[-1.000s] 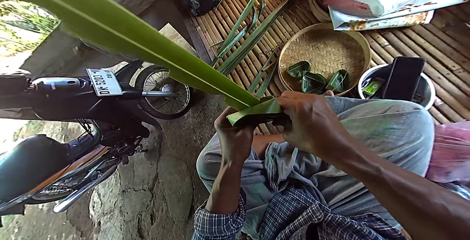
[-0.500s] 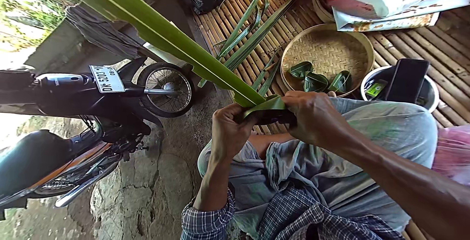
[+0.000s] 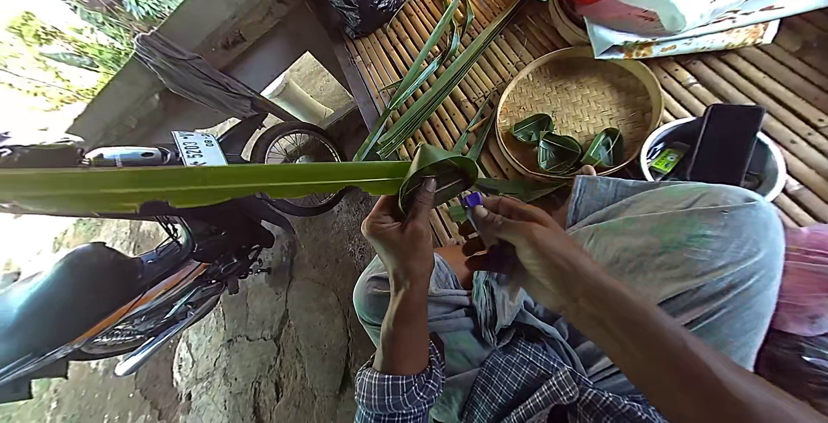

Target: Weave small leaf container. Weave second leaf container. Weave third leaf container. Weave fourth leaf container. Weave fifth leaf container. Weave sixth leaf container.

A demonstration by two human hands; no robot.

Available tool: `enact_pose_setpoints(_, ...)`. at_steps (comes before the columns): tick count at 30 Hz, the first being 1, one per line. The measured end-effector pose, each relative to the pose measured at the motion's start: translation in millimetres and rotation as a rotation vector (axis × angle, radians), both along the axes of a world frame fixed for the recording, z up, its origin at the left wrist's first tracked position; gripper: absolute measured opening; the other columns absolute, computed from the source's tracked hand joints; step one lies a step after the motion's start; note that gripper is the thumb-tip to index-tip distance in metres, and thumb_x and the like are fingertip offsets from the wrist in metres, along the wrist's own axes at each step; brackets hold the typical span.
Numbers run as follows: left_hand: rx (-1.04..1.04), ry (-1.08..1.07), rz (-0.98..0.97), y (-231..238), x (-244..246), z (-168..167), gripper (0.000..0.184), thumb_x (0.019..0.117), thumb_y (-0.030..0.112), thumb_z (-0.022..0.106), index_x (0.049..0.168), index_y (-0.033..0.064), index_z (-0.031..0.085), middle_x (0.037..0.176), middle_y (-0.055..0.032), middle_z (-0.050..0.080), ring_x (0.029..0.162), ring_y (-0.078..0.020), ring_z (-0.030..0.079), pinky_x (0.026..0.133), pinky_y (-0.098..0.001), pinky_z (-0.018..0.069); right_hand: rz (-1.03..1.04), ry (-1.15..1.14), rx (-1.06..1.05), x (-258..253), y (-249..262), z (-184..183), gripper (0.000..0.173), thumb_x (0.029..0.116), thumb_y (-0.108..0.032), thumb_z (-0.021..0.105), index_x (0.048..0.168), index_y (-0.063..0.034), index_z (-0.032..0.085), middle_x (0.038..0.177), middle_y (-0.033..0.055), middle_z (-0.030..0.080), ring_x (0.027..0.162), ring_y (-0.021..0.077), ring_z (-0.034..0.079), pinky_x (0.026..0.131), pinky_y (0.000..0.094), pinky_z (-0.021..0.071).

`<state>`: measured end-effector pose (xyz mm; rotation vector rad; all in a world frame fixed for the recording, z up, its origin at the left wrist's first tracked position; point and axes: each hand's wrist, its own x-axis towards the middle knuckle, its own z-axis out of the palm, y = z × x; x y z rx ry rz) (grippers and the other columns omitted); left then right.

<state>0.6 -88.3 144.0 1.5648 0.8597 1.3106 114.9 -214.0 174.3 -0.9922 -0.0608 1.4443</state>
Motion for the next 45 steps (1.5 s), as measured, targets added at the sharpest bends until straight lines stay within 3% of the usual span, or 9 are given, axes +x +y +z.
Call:
enact_pose_setpoints(7,-0.256,-0.263,-0.031,-20.2,9.9,7.0,0.01,0.0876,-0.001,0.075,0.096,-0.004,0.071,0.087,-0.0156,0.073,0.078,-0.0218,0.074,0.074,-0.0396,0.0639,-0.202,-0.084,0.158,-18.6,12.4,-4.3,0.028,0.1062,-0.015,0.056,0.131,-0.0033,0.056,0.111,0.0194,0.068,0.096,0.0316,0.072,0.087,0.0484,0.0622)
enact_pose_setpoints(15,-0.338,-0.354,-0.066,-27.8,9.5,8.7,0.01,0.0867,-0.005,0.073,0.097,-0.0053,0.071,0.089,-0.0178,0.073,0.081,-0.0227,0.074,0.077,-0.0403,0.0633,-0.189,-0.234,0.115,-13.9,6.5,-7.4,0.02,0.1042,-0.009,0.059,0.121,0.0003,0.063,0.102,0.0181,0.073,0.083,0.0271,0.075,0.078,0.0392,0.065)
enact_pose_setpoints(23,-0.302,-0.359,-0.06,-30.5,10.7,14.8,0.01,0.0849,-0.006,0.075,0.095,-0.0045,0.073,0.089,-0.0172,0.074,0.082,-0.0218,0.074,0.076,-0.0385,0.0634,-0.15,-0.149,0.128,-7.9,4.5,-7.8,0.015,0.1045,-0.006,0.056,0.113,0.0026,0.066,0.097,0.0211,0.071,0.082,0.0274,0.074,0.079,0.0411,0.064)
enact_pose_setpoints(29,-0.233,-0.323,-0.083,-36.4,13.8,14.7,0.012,0.0844,-0.006,0.076,0.096,-0.0037,0.074,0.089,-0.0157,0.075,0.083,-0.0208,0.074,0.079,-0.0393,0.0632,-0.242,-0.25,0.095,-7.3,9.4,-17.5,0.014,0.1014,0.001,0.056,0.091,0.0039,0.064,0.075,0.0146,0.068,0.061,0.0183,0.066,0.061,0.0319,0.06)
enact_pose_setpoints(31,-0.226,-0.3,-0.059,-33.2,15.8,11.3,0.011,0.0848,-0.005,0.076,0.095,-0.0039,0.074,0.088,-0.0156,0.074,0.081,-0.0208,0.073,0.077,-0.0385,0.063,-0.196,-0.186,0.106,-2.6,11.9,-21.3,0.012,0.1026,-0.002,0.057,0.096,0.0045,0.064,0.081,0.0175,0.069,0.065,0.0217,0.069,0.064,0.0359,0.0621)
enact_pose_setpoints(34,-0.236,-0.27,0.0,-26.0,16.2,7.1,0.009,0.0844,-0.003,0.078,0.093,-0.0033,0.074,0.085,-0.0148,0.074,0.077,-0.0189,0.072,0.071,-0.0348,0.0622,-0.03,-0.081,0.238,-1.4,6.1,-27.9,0.016,0.1065,-0.007,0.052,0.117,0.0015,0.061,0.103,0.0197,0.07,0.089,0.0268,0.072,0.085,0.0429,0.0611)
enact_pose_setpoints(36,-0.259,-0.285,0.025,-22.2,15.6,5.4,0.01,0.0841,-0.003,0.078,0.093,-0.0034,0.074,0.086,-0.0152,0.074,0.078,-0.0203,0.072,0.073,-0.0375,0.0625,0.027,-0.041,0.26,-7.2,-1.9,-29.7,0.024,0.1082,-0.01,0.048,0.126,0.0025,0.058,0.11,0.0206,0.07,0.097,0.028,0.072,0.092,0.0436,0.0598)
enact_pose_setpoints(41,-0.322,-0.346,0.041,-16.8,14.8,4.5,0.011,0.0854,-0.004,0.076,0.096,-0.0044,0.072,0.09,-0.0162,0.073,0.084,-0.0237,0.073,0.082,-0.0444,0.0624,0.051,-0.03,0.154,-20.4,-13.7,-37.1,0.027,0.1101,-0.015,0.045,0.131,0.0003,0.051,0.116,0.0195,0.07,0.099,0.0286,0.073,0.088,0.0419,0.061)
enact_pose_setpoints(45,-0.361,-0.348,0.058,-19.6,15.8,5.9,0.012,0.0865,-0.004,0.075,0.098,-0.0041,0.072,0.092,-0.0158,0.073,0.086,-0.0239,0.072,0.082,-0.0443,0.0624,-0.084,-0.037,0.162,-20.3,-7.9,-36.8,0.025,0.1086,-0.013,0.047,0.13,-0.0012,0.052,0.109,0.0162,0.069,0.093,0.0224,0.07,0.085,0.0362,0.0584)
